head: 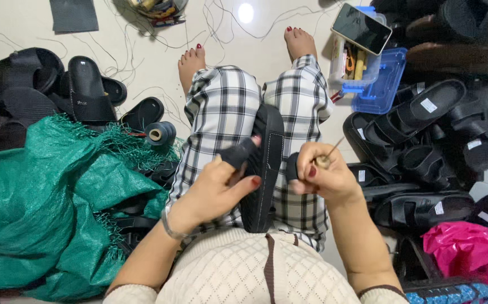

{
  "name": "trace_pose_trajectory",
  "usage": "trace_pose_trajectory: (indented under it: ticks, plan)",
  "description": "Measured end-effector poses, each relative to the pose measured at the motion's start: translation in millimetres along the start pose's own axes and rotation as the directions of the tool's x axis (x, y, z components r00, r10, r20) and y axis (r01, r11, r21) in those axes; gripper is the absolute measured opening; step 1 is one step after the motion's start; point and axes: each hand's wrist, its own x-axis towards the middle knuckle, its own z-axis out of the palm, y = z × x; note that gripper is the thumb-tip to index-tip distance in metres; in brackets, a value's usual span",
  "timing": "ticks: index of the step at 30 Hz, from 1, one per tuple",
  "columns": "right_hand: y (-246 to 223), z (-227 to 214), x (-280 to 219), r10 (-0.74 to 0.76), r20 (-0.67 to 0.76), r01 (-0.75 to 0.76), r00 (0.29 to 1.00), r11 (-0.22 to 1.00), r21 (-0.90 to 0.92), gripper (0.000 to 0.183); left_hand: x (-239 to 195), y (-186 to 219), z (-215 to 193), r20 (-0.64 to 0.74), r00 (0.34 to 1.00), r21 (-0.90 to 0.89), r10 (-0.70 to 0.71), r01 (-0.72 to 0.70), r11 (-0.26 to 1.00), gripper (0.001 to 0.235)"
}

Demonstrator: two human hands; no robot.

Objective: The person sits on the floor and sews a black slipper using a needle and thread. They repeatedly insert the needle into the shoe's sole and pull the thread through to stitch it. Another person is visible in the background working with other shoes.

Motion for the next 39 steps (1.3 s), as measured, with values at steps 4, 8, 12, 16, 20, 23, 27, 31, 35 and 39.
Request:
trace_pose_trajectory:
  ticks: [4,8,12,16,20,23,27,31,35,39]
  plan:
    - [10,-3,11,-0.169,-0.395,0.041,0.903,0.949,-0.311,0.014,-23,-24,2,-0.051,0.974,0.961,0.221,-0.012,0.277,0.040]
    - [16,0,20,-0.213,-0.535,-0.106,0.818,0.857,-0.505,0.017,-36,-2,14,-0.059,0.986,0.757,-0.158,0.147,0.636,0.054]
    - [-13,-26,3,-0.127,-0.616,-0.198,0.778,0.880,-0.431,0.006,-59,-3,-32,-0.087,0.946,0.546,-0.311,0.307,0.780,0.048]
    - [-59,-3,-9,-0.212,-0.283,-0.279,0.935,0.048,-0.959,0.043,-68,-12,-135,-0.491,0.686,0.480,-0.537,0.728,0.490,0.038]
    - [-60,33,-10,0.085,-0.064,-0.055,0.994,-0.100,-0.993,0.046,-11,36,-105,-0.547,0.799,0.715,-0.249,0.601,0.359,0.054]
    - [-52,27,-12,0.104,-0.051,-0.026,0.993,-0.231,-0.973,0.041,35,92,-43,-0.163,0.987,0.834,-0.003,0.139,0.534,0.082]
    - [-48,9,-18,0.252,-0.009,0.103,0.968,-0.429,-0.898,0.059,36,45,-30,-0.023,0.987,0.932,-0.161,0.080,0.355,0.122]
    - [-53,9,-12,0.265,0.006,0.117,0.964,-0.404,-0.907,0.056,40,28,-32,0.112,0.991,0.956,-0.076,-0.086,0.279,0.133]
    - [-58,16,-5,0.258,0.031,0.145,0.966,-0.437,-0.888,0.057,43,19,-33,0.139,0.990,0.967,-0.013,-0.133,0.219,0.123]
    - [-68,37,4,0.311,-0.038,0.129,0.950,-0.498,-0.858,0.056,46,8,-33,0.170,0.983,0.962,0.075,-0.182,0.205,0.119]
